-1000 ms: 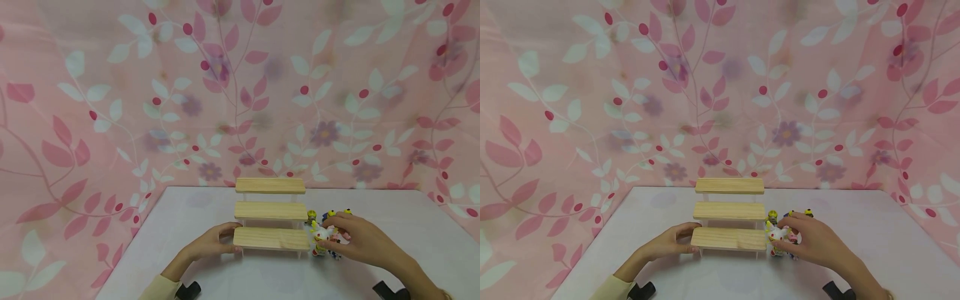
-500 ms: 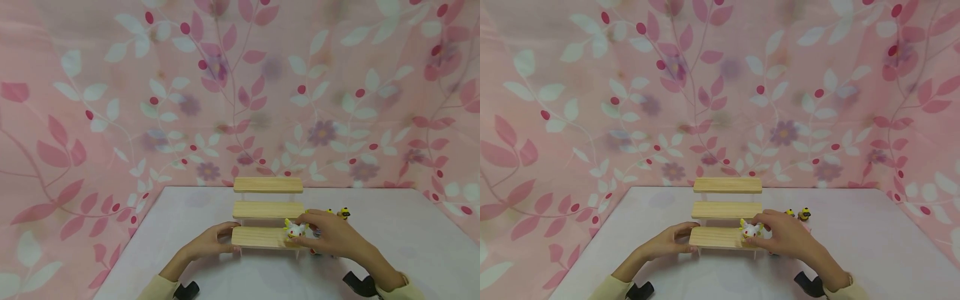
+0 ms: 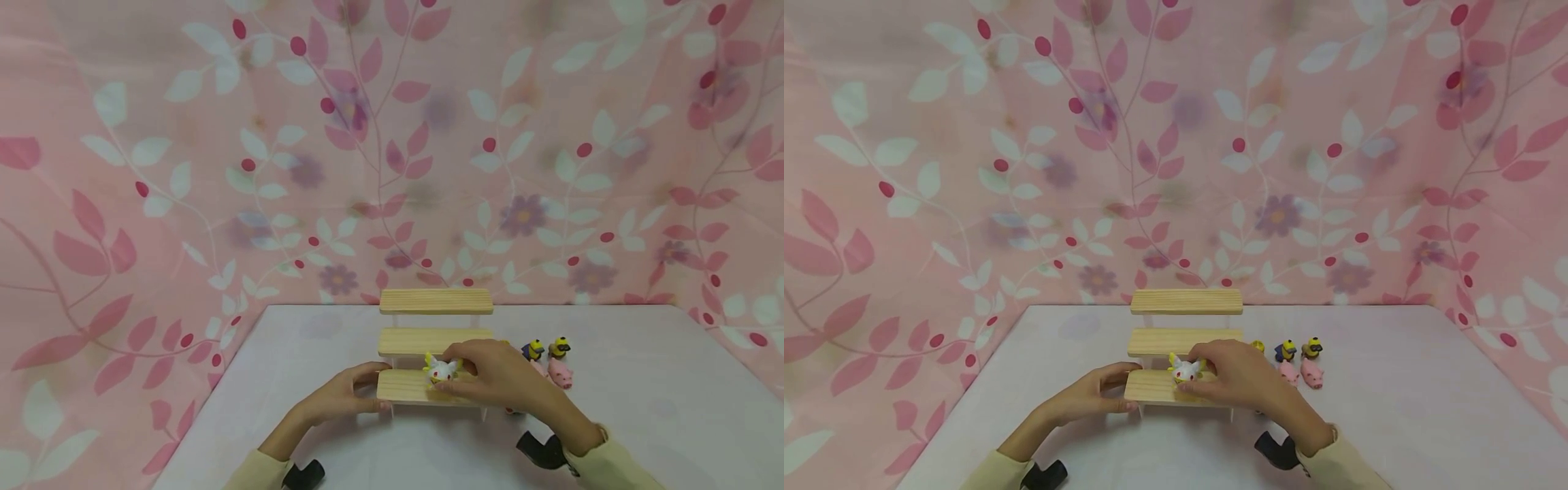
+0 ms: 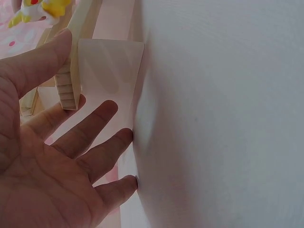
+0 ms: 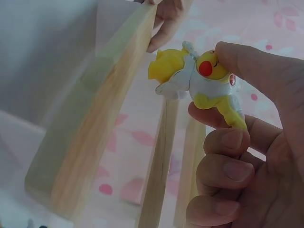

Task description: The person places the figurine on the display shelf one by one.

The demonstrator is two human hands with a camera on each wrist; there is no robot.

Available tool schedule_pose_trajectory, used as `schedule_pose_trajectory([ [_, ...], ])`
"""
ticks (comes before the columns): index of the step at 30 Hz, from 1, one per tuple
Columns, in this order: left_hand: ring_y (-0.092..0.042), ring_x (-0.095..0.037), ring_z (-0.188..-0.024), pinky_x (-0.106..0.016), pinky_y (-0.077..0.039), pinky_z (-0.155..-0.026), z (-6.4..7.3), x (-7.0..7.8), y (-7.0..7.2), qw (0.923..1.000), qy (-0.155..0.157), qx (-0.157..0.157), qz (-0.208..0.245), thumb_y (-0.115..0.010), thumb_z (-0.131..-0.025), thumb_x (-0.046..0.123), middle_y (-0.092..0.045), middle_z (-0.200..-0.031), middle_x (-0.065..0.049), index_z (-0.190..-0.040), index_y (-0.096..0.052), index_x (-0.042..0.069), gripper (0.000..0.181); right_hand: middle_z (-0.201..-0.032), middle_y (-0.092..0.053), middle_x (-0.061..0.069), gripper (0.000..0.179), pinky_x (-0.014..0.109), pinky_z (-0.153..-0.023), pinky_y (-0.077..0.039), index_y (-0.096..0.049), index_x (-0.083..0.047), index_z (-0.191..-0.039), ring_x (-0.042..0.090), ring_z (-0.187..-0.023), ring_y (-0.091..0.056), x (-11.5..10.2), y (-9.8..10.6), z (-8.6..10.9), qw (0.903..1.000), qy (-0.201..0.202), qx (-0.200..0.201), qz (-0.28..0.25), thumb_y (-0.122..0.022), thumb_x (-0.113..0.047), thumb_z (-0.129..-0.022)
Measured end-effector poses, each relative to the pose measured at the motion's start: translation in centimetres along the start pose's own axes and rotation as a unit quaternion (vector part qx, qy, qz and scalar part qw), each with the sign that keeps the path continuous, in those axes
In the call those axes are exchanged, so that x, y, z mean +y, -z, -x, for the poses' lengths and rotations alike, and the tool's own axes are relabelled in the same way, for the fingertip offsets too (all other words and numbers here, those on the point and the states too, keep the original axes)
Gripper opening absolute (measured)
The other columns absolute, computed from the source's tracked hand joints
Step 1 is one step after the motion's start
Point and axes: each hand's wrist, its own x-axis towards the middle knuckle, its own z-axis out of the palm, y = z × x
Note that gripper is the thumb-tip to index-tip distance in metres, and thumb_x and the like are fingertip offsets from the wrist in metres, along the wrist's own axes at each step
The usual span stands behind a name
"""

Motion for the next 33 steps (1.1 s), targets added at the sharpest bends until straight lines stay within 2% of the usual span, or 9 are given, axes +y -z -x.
schedule_pose_trajectory([
  [12,-0.05,-0.025,-0.129,-0.06,-0.029,-0.109,0.1,-0.1,0.1,1.0,0.001,-0.001,-0.003,-0.078,-0.087,0.029,-0.055,-0.139,-0.002,-0.14,-0.052,0.023,0.059,-0.061,-0.046,-0.012,0.036,0.021,-0.047,-0.027,-0.073,-0.024,-0.106,0.002,-0.053,-0.035,-1.8,-2.5,-2.9,0.9996,0.002,-0.01,0.027,-0.078,-0.049,-0.082],
  [18,-0.049,-0.026,-0.13,-0.057,-0.031,-0.108,0.0,-0.2,0.1,1.0,0.005,0.001,0.0,-0.078,-0.087,0.029,-0.053,-0.14,-0.004,-0.142,-0.05,0.02,0.062,-0.062,-0.046,-0.013,0.041,0.023,-0.048,-0.026,-0.073,-0.026,-0.114,0.003,-0.053,-0.033,-2.3,-3.6,-3.9,0.9988,-0.009,-0.032,0.036,-0.074,-0.054,-0.083],
  [26,-0.049,-0.024,-0.13,-0.055,-0.033,-0.108,0.0,0.1,0.0,1.0,0.003,0.001,-0.004,-0.079,-0.086,0.028,-0.055,-0.139,0.002,-0.14,-0.053,0.026,0.06,-0.065,-0.05,-0.017,0.042,0.025,-0.052,-0.033,-0.072,-0.024,-0.115,0.005,-0.059,-0.04,-2.6,-4.3,-4.3,0.9984,-0.015,-0.045,0.031,-0.075,-0.051,-0.083],
  [33,-0.049,-0.023,-0.129,-0.054,-0.032,-0.109,-0.1,0.1,0.0,1.0,-0.002,-0.001,-0.004,-0.078,-0.087,0.028,-0.056,-0.137,0.004,-0.139,-0.053,0.029,0.058,-0.059,-0.043,-0.015,0.045,0.025,-0.05,-0.033,-0.07,-0.022,-0.117,0.004,-0.053,-0.038,-2.7,-4.5,-4.3,0.998,-0.018,-0.044,0.042,-0.074,-0.052,-0.084],
])
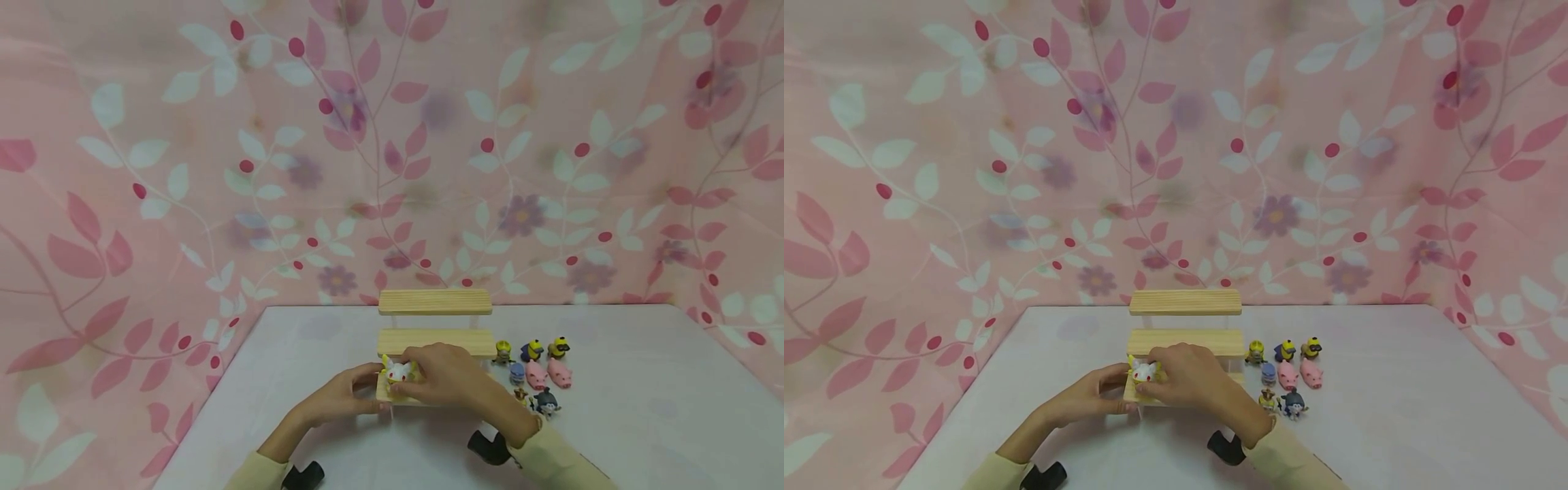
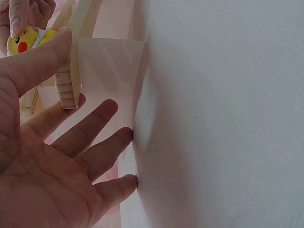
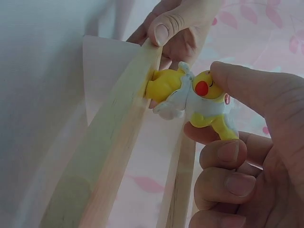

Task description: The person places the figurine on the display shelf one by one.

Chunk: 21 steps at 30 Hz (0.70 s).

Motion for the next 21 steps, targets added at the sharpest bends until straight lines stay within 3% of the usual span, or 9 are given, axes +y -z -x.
schedule_pose_trajectory([
  [4,-0.049,-0.023,-0.129,-0.055,-0.032,-0.109,0.0,-0.1,0.0,1.0,-0.002,-0.002,0.001,-0.078,-0.087,0.027,-0.055,-0.138,0.004,-0.14,-0.052,0.029,0.058,-0.061,-0.046,-0.018,0.048,0.025,-0.05,-0.034,-0.069,-0.022,-0.12,0.003,-0.054,-0.038,0.0,0.0,0.1,1.0,0.004,-0.006,-0.005,-0.073,-0.054,-0.084],
  [7,-0.049,-0.024,-0.13,-0.055,-0.032,-0.109,0.0,0.0,0.0,1.0,-0.002,-0.003,0.002,-0.078,-0.088,0.027,-0.055,-0.138,0.004,-0.141,-0.052,0.028,0.059,-0.073,-0.06,-0.017,0.05,0.025,-0.054,-0.038,-0.068,-0.022,-0.122,0.003,-0.06,-0.045,0.0,0.1,0.1,1.0,0.002,-0.007,-0.005,-0.072,-0.056,-0.084],
  [11,-0.049,-0.024,-0.13,-0.055,-0.032,-0.109,-0.1,-0.1,0.0,1.0,0.0,-0.004,0.004,-0.078,-0.088,0.027,-0.055,-0.139,0.003,-0.141,-0.051,0.027,0.059,-0.078,-0.066,-0.013,0.051,0.025,-0.053,-0.039,-0.068,-0.024,-0.121,0.003,-0.062,-0.049,0.1,0.3,0.3,1.0,0.001,0.005,0.005,-0.072,-0.057,-0.083],
  [14,-0.049,-0.024,-0.13,-0.055,-0.032,-0.109,-0.1,-0.1,0.0,1.0,0.002,-0.001,0.003,-0.078,-0.087,0.028,-0.055,-0.139,0.002,-0.141,-0.052,0.028,0.06,-0.066,-0.057,-0.015,0.047,0.025,-0.05,-0.036,-0.067,-0.025,-0.118,0.004,-0.057,-0.046,0.1,0.8,0.6,0.9998,-0.003,0.015,0.016,-0.072,-0.057,-0.083],
  [21,-0.049,-0.024,-0.129,-0.055,-0.031,-0.109,-0.1,0.0,0.0,1.0,0.007,0.004,-0.003,-0.079,-0.086,0.029,-0.055,-0.138,0.001,-0.14,-0.053,0.027,0.06,-0.064,-0.049,-0.018,0.042,0.025,-0.052,-0.038,-0.067,-0.025,-0.112,0.004,-0.058,-0.046,0.4,1.7,1.2,0.9994,-0.017,0.014,0.028,-0.071,-0.056,-0.085],
])
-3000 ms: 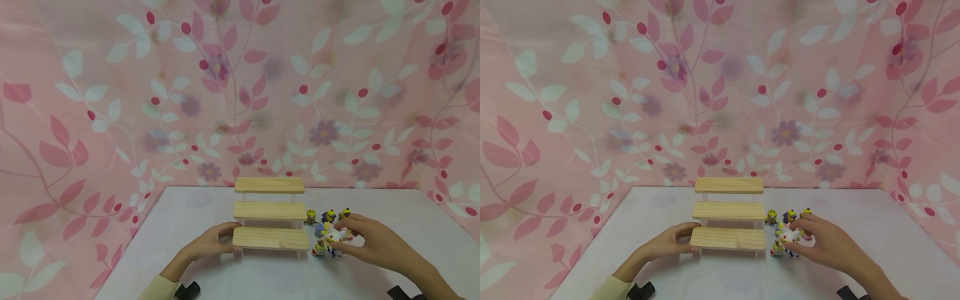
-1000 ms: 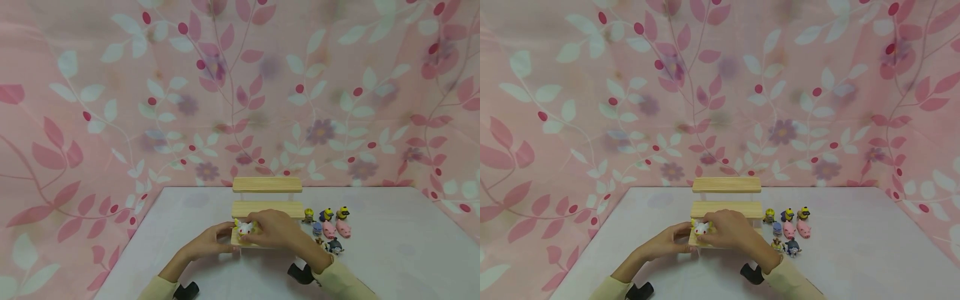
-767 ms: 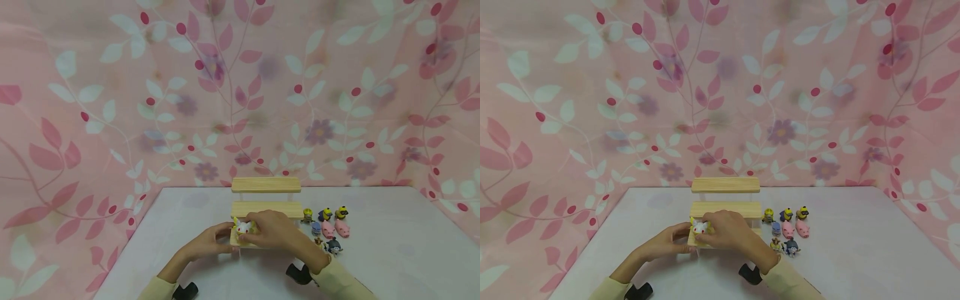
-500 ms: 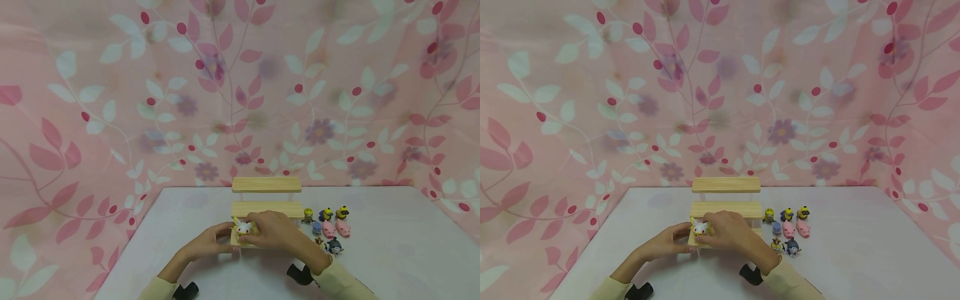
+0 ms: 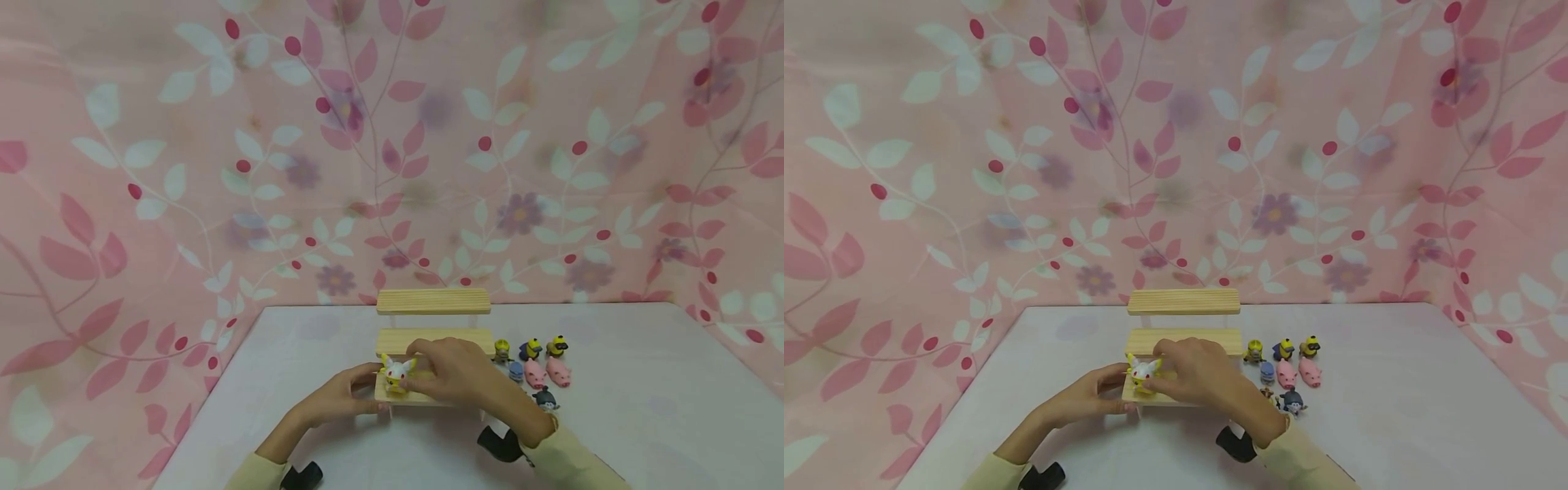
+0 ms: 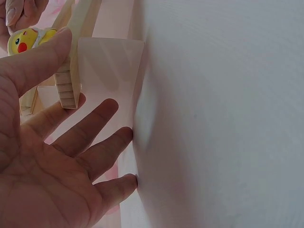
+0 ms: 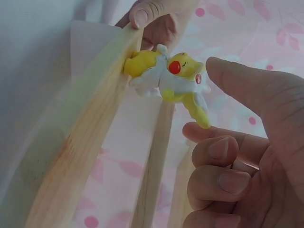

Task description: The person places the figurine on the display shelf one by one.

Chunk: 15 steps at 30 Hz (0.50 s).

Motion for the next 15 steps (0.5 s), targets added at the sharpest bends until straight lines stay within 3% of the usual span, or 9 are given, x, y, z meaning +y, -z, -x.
schedule_pose_trajectory([
  [8,-0.048,-0.025,-0.131,-0.055,-0.031,-0.11,0.1,-0.2,0.0,1.0,0.004,-0.003,0.005,-0.078,-0.087,0.029,-0.054,-0.14,0.0,-0.141,-0.052,0.028,0.06,-0.062,-0.046,-0.018,0.045,0.023,-0.05,-0.038,-0.068,-0.022,-0.113,0.002,-0.054,-0.042,0.2,0.9,0.9,0.9996,0.014,0.019,0.012,-0.071,-0.057,-0.085],
  [15,-0.049,-0.024,-0.13,-0.054,-0.031,-0.11,0.1,-0.1,0.0,1.0,0.003,0.001,-0.003,-0.079,-0.086,0.03,-0.055,-0.139,0.0,-0.141,-0.052,0.025,0.061,-0.061,-0.042,-0.017,0.039,0.022,-0.048,-0.033,-0.068,-0.022,-0.112,0.002,-0.053,-0.038,0.7,2.2,2.8,0.9997,0.001,0.02,0.011,-0.074,-0.049,-0.085],
])
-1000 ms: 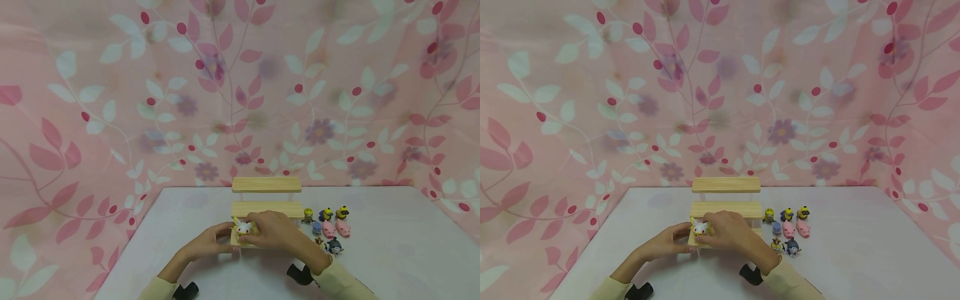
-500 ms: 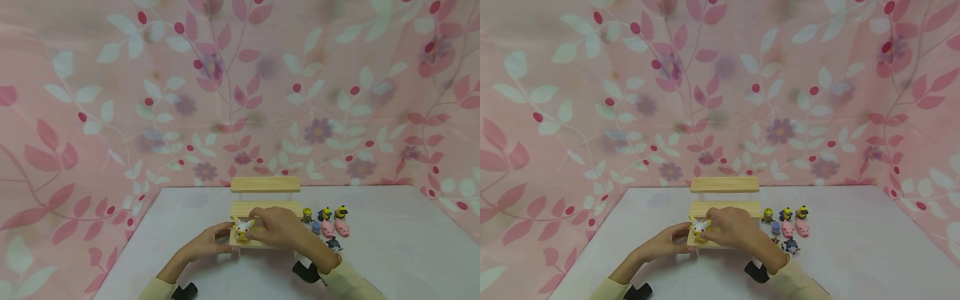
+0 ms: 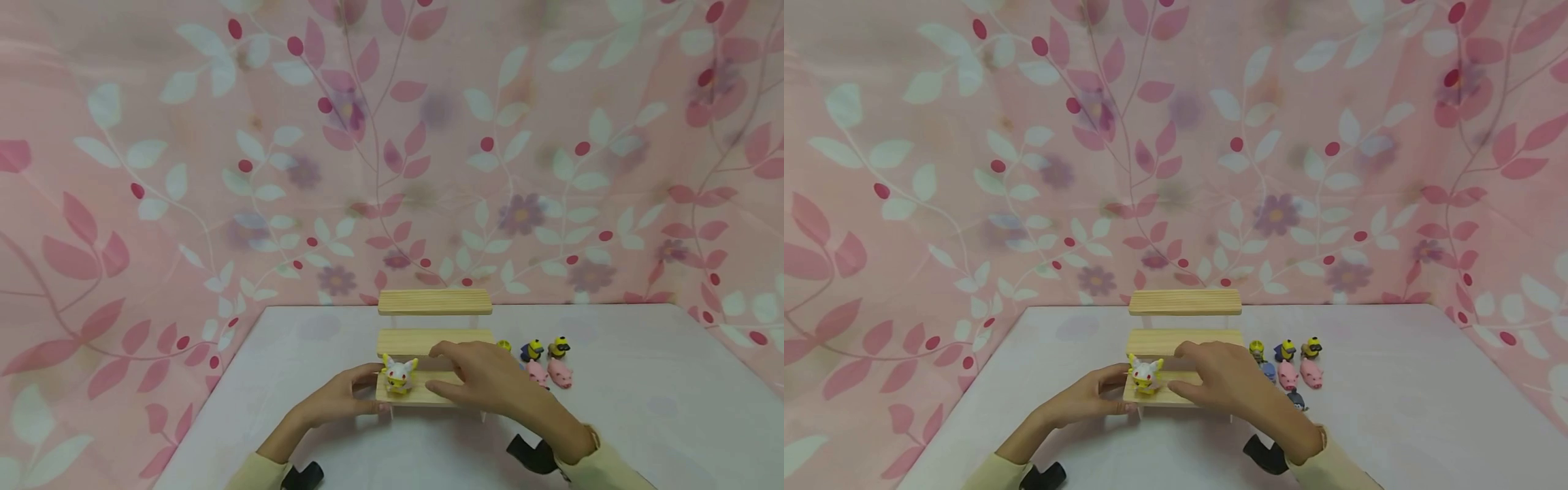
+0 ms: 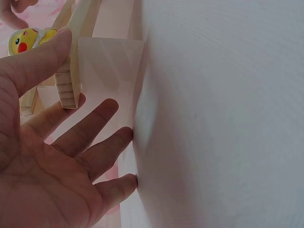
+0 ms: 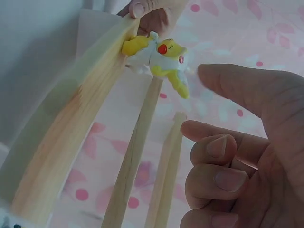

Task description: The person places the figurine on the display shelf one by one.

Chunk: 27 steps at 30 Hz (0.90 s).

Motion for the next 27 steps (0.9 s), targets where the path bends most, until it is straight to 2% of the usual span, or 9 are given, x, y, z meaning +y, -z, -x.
schedule_pose_trajectory([
  [7,-0.051,-0.023,-0.128,-0.053,-0.032,-0.11,0.1,0.0,0.1,1.0,-0.003,0.006,-0.005,-0.08,-0.085,0.03,-0.057,-0.136,-0.001,-0.14,-0.053,0.025,0.061,-0.06,-0.039,-0.017,0.033,0.021,-0.045,-0.026,-0.069,-0.023,-0.11,0.0,-0.05,-0.033,1.0,0.7,1.6,0.9999,-0.012,0.009,-0.007,-0.075,-0.043,-0.085],
  [20,-0.05,-0.026,-0.129,-0.056,-0.03,-0.109,0.0,0.1,0.0,1.0,0.004,0.004,-0.007,-0.08,-0.085,0.031,-0.057,-0.137,-0.003,-0.14,-0.053,0.023,0.062,-0.061,-0.036,-0.02,0.028,0.019,-0.045,-0.026,-0.069,-0.028,-0.106,-0.003,-0.051,-0.029,3.8,1.8,4.5,0.9987,-0.007,0.044,0.024,-0.079,-0.04,-0.082],
  [27,-0.05,-0.027,-0.129,-0.056,-0.031,-0.109,0.0,0.0,0.0,0.9999,0.009,0.008,-0.01,-0.08,-0.084,0.031,-0.058,-0.136,-0.004,-0.14,-0.052,0.022,0.063,-0.064,-0.04,-0.02,0.03,0.019,-0.048,-0.033,-0.068,-0.027,-0.107,-0.004,-0.053,-0.035,5.2,2.0,6.0,0.9986,-0.026,0.032,0.033,-0.079,-0.04,-0.082],
])
